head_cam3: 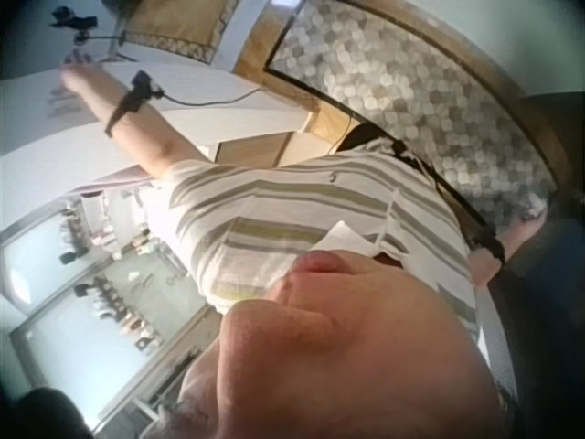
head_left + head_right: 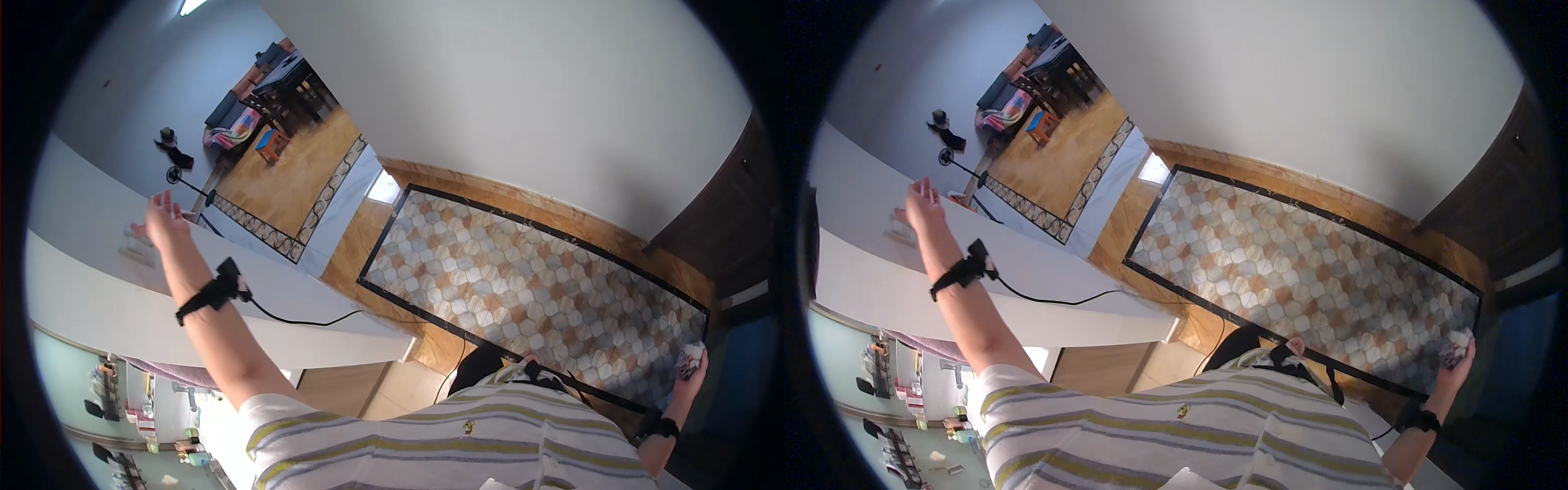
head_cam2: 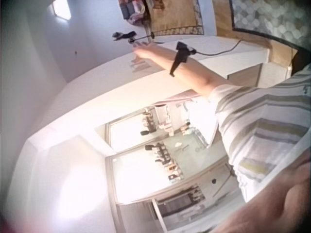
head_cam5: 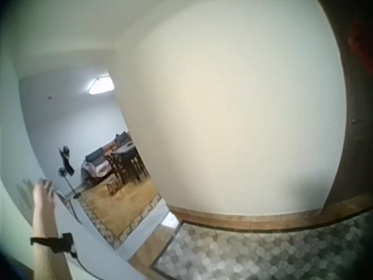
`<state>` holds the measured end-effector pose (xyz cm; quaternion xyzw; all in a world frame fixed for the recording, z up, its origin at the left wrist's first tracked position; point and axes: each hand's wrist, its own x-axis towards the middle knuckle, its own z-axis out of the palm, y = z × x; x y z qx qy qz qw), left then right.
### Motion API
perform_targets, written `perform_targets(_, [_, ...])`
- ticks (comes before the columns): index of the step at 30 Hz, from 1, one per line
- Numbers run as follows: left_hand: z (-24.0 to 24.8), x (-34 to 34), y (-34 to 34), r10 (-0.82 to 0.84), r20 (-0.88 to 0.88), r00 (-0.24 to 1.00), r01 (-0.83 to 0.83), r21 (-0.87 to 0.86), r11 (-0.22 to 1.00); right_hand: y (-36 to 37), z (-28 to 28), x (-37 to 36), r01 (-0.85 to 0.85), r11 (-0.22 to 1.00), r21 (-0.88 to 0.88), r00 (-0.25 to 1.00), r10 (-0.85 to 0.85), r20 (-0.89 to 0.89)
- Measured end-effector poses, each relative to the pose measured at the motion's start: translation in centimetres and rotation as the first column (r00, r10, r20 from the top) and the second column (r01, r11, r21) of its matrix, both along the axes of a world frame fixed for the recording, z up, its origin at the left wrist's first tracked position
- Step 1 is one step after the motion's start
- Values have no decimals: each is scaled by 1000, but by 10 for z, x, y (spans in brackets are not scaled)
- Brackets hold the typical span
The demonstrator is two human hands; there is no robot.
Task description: The recorder cleans a bathroom sink and counter area with a rag, then moves to another bathroom to clean the sink and wipe down the toilet tank.
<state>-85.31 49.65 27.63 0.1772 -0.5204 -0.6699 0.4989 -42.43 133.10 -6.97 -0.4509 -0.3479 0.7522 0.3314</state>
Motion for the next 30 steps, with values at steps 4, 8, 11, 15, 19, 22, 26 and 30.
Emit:
perform_targets(4, [26,13,-50,110,91,990,-99,-115,988,11,16,-32,-26,997,67,1000,27,-5])
perform_targets(8, [24,31,-16,137,149,979,-116,-143,983,0,21,-38,-80,997,6,994,79,81])
perform_targets(11, [18,28,-41,152,232,961,-115,-169,979,8,11,-29,-29,999,-41,995,33,93])
perform_targets(15, [17,28,-49,146,269,952,-106,-157,982,-5,21,-31,37,996,-76,993,-28,117])
perform_targets(19, [11,28,-65,116,374,920,-78,-116,990,45,-48,1,39,999,-38,997,-36,68])
perform_targets(22, [13,43,4,238,378,895,-184,-173,968,58,-99,15,-140,964,227,990,142,9])
perform_targets(26, [-7,38,-61,-14,191,981,56,-215,975,35,-89,-14,-50,995,86,999,52,-12])
perform_targets(30, [-8,14,-66,156,452,878,-108,-131,986,-11,-68,-80,-190,981,28,981,189,54])
